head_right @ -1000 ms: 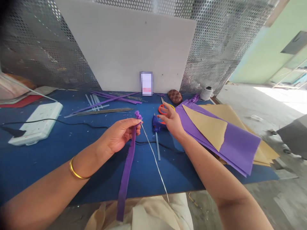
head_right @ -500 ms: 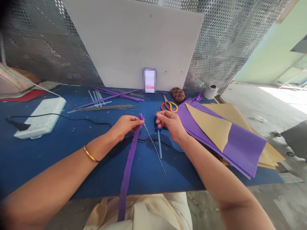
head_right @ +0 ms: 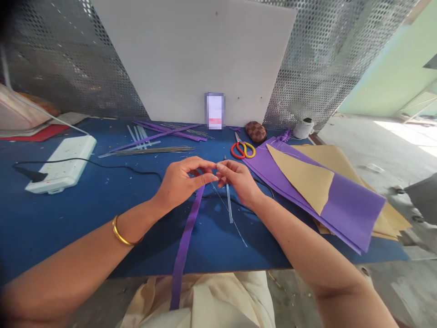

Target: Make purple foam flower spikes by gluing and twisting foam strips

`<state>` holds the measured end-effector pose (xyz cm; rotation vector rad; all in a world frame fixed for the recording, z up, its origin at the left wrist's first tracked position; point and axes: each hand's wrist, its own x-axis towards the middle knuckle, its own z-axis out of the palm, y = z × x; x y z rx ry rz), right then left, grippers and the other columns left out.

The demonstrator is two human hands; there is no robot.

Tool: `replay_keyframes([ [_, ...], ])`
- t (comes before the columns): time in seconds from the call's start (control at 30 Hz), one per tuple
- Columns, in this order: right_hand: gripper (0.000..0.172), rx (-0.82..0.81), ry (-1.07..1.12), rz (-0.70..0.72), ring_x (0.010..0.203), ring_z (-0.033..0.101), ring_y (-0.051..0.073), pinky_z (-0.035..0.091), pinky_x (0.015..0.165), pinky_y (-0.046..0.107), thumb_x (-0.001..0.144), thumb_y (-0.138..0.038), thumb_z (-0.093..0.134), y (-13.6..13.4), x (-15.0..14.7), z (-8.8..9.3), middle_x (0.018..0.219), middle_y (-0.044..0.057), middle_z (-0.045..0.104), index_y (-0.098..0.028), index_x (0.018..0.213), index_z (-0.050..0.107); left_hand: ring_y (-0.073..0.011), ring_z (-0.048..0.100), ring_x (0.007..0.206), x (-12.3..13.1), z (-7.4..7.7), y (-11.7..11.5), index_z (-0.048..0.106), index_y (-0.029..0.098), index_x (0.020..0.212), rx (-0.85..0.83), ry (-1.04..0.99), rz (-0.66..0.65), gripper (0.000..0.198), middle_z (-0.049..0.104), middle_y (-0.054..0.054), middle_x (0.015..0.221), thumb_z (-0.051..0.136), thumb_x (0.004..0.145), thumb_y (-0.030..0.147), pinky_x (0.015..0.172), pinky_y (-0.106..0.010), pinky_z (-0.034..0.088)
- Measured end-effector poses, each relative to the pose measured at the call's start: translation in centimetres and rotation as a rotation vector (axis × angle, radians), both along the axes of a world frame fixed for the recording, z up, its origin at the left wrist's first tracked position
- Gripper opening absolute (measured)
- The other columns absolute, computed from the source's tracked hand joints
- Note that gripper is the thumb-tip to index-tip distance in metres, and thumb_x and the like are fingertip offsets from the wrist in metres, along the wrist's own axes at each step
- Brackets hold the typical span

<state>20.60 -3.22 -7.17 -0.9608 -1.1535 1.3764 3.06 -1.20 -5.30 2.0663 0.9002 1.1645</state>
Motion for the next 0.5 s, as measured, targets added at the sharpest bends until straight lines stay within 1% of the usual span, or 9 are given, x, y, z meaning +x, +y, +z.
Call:
replay_keyframes([
  [0.03, 0.027, 0.013, -0.016, 0.014, 0.055, 0.056, 0.008, 0.046, 0.058, 0.024, 0.08, -0.041, 0.072, -0.11, -0.15, -0.02, 0.068, -0.002, 0.061, -0.015, 0.085, 0.067, -0.0133, 0.061, 0.073, 0.11, -0.03, -0.18, 0.075, 0.023, 0.09, -0.025, 0.0, -0.001, 0.017, 0.072, 0.0, 0.085, 0.073, 0.079, 0.035, 0.065, -0.024, 0.046],
  [0.1, 0.027, 0.036, -0.042, 0.03, 0.055, 0.056, 0.009, 0.047, 0.058, 0.025, 0.081, -0.04, 0.071, -0.28, -0.41, -0.04, 0.067, -0.002, 0.061, -0.015, 0.086, 0.066, -0.012, 0.057, 0.066, 0.22, -0.12, -0.31, 0.075, 0.023, 0.081, -0.047, 0.011, 0.021, 0.012, 0.071, 0.001, 0.076, 0.072, 0.08, 0.034, 0.061, -0.024, 0.043],
  [0.2, 0.025, 0.066, -0.086, 0.008, 0.053, 0.056, 0.009, 0.047, 0.057, 0.026, 0.082, -0.038, 0.07, -0.4, -0.65, 0.04, 0.061, -0.003, 0.06, -0.015, 0.088, 0.065, -0.0109, 0.052, 0.059, 0.24, -0.11, -0.26, 0.072, 0.02, 0.07, -0.036, 0.029, 0.02, 0.02, 0.067, 0.002, 0.067, 0.067, 0.084, 0.034, 0.057, -0.025, 0.039],
  [0.37, 0.021, 0.108, -0.104, -0.013, 0.052, 0.055, 0.009, 0.047, 0.056, 0.025, 0.08, -0.034, 0.07, -0.52, -0.8, 0.45, 0.06, -0.003, 0.06, -0.014, 0.087, 0.065, -0.012, 0.054, 0.066, 0.22, 0.17, -0.29, 0.065, 0.019, 0.067, 0.095, 0.059, -0.043, 0.023, 0.063, 0.001, 0.068, 0.061, 0.088, 0.028, 0.064, -0.026, 0.04],
  [0.5, 0.021, 0.092, -0.066, 0.019, 0.053, 0.055, 0.009, 0.046, 0.056, 0.025, 0.08, -0.034, 0.07, -0.5, -0.84, 0.49, 0.06, -0.003, 0.059, -0.014, 0.086, 0.065, -0.0128, 0.056, 0.071, 0.04, 0.48, -0.32, 0.062, 0.018, 0.068, 0.128, 0.005, -0.114, 0.022, 0.062, 0.0, 0.071, 0.059, 0.089, 0.022, 0.07, -0.026, 0.041],
])
